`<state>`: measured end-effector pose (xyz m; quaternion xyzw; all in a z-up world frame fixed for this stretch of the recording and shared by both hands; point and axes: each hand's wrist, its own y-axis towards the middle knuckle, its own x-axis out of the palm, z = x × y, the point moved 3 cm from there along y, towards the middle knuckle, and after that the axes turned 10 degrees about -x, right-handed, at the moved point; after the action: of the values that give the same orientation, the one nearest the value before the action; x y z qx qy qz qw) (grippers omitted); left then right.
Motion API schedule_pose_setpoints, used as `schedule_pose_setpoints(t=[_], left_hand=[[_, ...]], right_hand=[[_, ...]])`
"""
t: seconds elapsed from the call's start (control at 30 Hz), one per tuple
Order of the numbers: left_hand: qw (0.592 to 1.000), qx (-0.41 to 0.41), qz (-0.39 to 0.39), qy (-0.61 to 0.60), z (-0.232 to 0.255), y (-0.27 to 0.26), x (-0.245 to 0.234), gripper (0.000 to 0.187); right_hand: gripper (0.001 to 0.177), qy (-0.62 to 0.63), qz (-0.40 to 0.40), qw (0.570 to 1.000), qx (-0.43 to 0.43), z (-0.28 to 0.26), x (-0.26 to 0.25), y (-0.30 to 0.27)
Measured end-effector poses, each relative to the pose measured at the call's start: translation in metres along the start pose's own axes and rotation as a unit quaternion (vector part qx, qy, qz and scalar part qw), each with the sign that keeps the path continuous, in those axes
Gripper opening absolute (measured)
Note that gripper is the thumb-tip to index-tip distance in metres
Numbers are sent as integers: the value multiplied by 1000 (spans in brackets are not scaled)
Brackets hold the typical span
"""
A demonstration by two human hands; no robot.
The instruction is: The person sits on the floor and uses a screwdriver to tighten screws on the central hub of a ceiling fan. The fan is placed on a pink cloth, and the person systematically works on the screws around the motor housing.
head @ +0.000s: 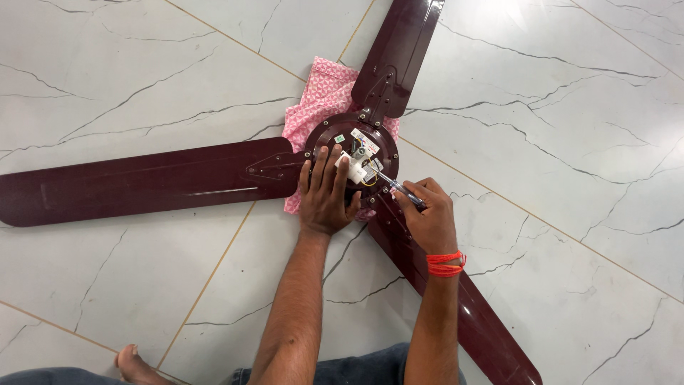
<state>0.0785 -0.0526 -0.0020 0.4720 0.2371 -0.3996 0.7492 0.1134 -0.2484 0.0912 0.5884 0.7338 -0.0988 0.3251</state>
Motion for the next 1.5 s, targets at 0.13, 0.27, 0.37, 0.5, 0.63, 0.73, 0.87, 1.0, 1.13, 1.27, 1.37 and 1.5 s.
schedule_pose_setpoints(t=[0.13,0.27,0.37,0.5,0.63,0.73,0.87,1.0,1.13,1.27,1.37,1.5], left_hand=[[1000,2,3,-1,0,0,0,66],[1000,0,3,1,-1,0,0,66],[1000,-1,2,0,-1,0,1,67],[1000,-5,-7,2,-1,0,2,67],[1000,-4,0,2,-2,-1,2,67],[1000,-2,3,0,-2,-1,2,67],[1000,-4,3,-1,-2,-1,2,66],[1000,-6,1,-1,-2,-1,2,67],[1000,-5,-1,3,-2,-1,2,67],[1000,-5,-6,2,-2,-1,2,67],[1000,-6,-1,0,-2,0,2,67],[1000,-5,7,3,0,-1,2,65]], right_hand=[[23,-3,1,1000,-12,-1,1,0],[22,-2,3,1000,4,-1,3,0],[21,-16,2,1000,5,-3,4,1],[21,-17,0,1000,4,-5,8,2],[22,-20,-10,1000,13,-5,7,1],[22,-27,-8,1000,-7,-6,5,1],[21,-32,-8,999,-8,-7,4,1],[21,-26,-2,1000,-13,-6,4,0],[21,-23,-4,1000,-7,-4,4,0],[21,-16,-4,1000,-11,-4,4,0],[20,-14,-3,1000,-10,-5,4,0],[20,-13,-2,1000,-6,-6,4,0]])
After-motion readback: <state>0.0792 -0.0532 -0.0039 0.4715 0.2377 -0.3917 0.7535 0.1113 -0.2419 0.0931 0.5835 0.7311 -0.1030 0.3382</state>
